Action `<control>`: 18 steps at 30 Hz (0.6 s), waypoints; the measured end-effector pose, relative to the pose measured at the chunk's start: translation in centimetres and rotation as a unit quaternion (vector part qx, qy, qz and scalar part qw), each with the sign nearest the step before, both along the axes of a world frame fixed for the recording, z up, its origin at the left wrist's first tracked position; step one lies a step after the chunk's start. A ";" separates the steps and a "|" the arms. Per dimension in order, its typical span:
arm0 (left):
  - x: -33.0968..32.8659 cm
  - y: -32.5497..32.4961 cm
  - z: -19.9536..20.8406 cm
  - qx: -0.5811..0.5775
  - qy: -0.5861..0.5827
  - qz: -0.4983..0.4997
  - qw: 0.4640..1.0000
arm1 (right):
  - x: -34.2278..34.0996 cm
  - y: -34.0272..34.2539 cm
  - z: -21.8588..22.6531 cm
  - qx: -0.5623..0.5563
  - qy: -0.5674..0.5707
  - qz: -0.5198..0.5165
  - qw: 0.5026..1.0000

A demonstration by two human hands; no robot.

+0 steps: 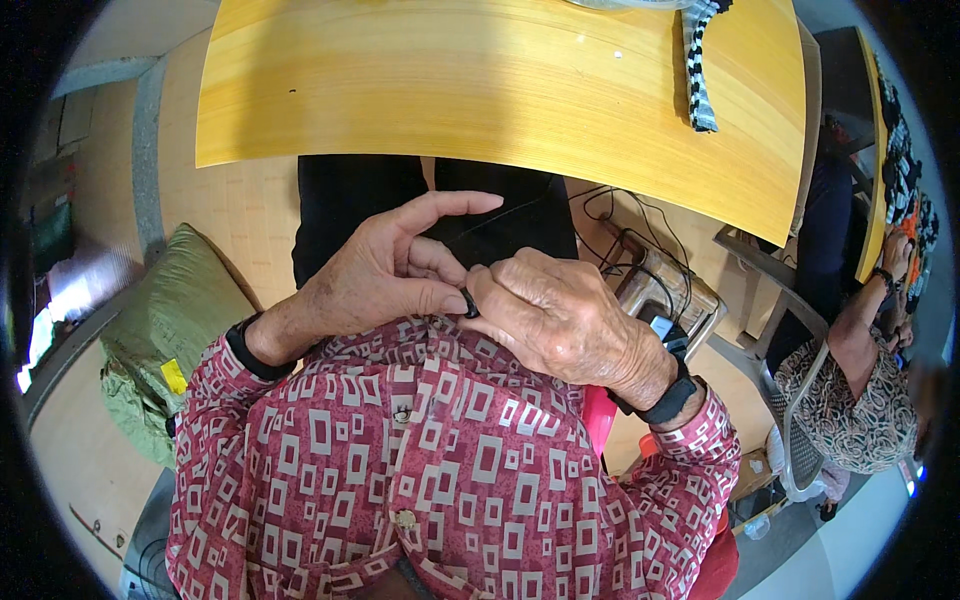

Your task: The person assembles small black plastic parts by hand.

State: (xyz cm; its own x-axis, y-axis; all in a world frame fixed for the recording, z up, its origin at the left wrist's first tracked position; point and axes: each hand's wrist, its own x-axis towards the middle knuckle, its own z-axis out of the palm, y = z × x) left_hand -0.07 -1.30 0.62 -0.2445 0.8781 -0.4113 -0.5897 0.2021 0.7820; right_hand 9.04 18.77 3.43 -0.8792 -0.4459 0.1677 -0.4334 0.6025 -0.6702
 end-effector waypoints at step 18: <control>0.5 0.0 -0.5 0.051 -0.107 0.077 0.990 | -0.8 0.0 -0.1 -0.038 0.027 -0.023 0.999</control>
State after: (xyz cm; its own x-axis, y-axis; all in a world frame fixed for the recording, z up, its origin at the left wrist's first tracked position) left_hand 0.43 -1.27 0.16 -0.2956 0.8766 -0.3796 -0.7611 0.0241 0.6482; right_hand 8.26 18.82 3.31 -0.8873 -0.3888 0.2480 -0.4433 0.5710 -0.6909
